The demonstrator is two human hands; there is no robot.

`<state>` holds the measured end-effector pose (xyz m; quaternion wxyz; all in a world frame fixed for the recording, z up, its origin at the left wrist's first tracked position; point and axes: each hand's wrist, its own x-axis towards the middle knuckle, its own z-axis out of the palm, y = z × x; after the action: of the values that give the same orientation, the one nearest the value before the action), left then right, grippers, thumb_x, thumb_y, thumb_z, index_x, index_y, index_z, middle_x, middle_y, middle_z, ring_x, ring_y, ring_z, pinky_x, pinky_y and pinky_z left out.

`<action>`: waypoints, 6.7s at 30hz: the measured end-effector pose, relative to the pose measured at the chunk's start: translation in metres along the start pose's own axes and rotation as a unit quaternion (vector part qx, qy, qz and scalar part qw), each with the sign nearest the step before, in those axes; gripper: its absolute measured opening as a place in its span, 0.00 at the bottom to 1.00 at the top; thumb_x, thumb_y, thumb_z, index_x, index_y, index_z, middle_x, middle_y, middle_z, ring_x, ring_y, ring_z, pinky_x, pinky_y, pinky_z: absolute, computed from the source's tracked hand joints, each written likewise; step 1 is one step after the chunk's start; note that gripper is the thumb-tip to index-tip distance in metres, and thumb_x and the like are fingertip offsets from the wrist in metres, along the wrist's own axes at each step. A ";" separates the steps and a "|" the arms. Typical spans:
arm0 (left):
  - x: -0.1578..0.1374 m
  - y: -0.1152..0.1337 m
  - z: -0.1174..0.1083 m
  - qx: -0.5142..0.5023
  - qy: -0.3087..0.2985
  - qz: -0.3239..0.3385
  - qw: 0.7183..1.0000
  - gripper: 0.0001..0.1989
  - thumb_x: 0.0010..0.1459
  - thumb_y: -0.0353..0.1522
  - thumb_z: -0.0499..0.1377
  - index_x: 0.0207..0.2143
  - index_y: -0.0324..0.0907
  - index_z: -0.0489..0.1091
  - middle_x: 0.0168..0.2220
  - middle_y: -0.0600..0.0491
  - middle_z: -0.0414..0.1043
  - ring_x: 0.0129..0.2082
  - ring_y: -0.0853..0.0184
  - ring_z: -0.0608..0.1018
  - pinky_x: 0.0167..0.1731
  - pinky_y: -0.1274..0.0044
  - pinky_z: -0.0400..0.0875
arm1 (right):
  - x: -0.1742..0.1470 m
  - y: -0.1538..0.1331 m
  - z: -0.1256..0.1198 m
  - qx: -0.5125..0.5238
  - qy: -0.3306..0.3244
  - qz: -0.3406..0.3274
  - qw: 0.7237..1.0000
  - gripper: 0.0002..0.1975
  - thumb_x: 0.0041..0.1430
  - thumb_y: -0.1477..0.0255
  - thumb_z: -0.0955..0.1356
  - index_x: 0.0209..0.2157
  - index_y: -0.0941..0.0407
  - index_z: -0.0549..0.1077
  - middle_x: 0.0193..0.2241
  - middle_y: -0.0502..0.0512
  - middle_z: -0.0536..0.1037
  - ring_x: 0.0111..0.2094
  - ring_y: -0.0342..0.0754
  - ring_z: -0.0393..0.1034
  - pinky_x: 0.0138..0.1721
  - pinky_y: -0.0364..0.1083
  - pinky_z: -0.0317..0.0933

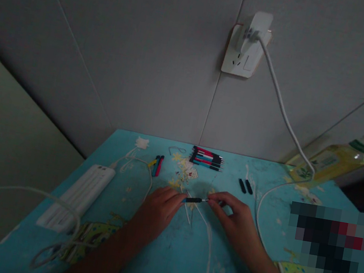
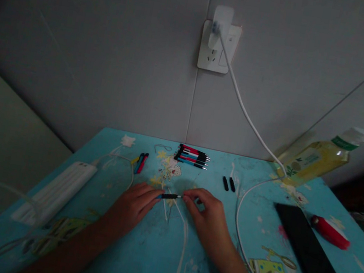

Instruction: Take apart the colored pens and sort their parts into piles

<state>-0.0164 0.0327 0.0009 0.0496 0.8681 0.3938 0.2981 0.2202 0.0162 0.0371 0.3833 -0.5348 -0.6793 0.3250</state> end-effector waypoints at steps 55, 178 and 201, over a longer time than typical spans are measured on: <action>0.000 -0.003 -0.005 -0.025 0.040 0.066 0.997 0.12 0.70 0.30 0.51 0.50 0.38 0.72 0.40 0.48 0.77 0.39 0.63 0.77 0.41 0.68 0.72 | -0.007 -0.002 0.014 -0.007 -0.149 0.034 0.988 0.21 0.71 0.60 0.57 0.27 0.56 0.68 0.21 0.46 0.65 0.23 0.42 0.60 0.27 0.42 0.55; 0.005 0.024 -0.008 -0.663 -0.030 -0.191 0.723 0.30 0.63 0.28 0.59 0.63 0.49 0.50 0.37 0.54 0.73 0.35 0.67 0.78 0.41 0.70 0.71 | -0.021 -0.005 0.038 -0.101 -0.042 -0.117 0.987 0.11 0.69 0.73 0.61 0.47 0.53 0.73 0.37 0.55 0.78 0.36 0.48 0.73 0.42 0.49 0.67; 0.007 0.025 -0.004 -0.555 0.151 -0.232 0.785 0.25 0.61 0.29 0.61 0.52 0.48 0.48 0.47 0.49 0.77 0.49 0.64 0.78 0.53 0.66 0.69 | -0.010 0.000 0.039 -0.154 0.018 -0.158 0.975 0.08 0.68 0.72 0.64 0.45 0.53 0.74 0.41 0.57 0.76 0.42 0.49 0.72 0.46 0.49 0.67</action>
<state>0.0020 0.0202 0.0155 0.5304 0.5175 0.3524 0.5716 0.1882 0.0055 0.0159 0.3548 -0.4790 -0.7901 0.1426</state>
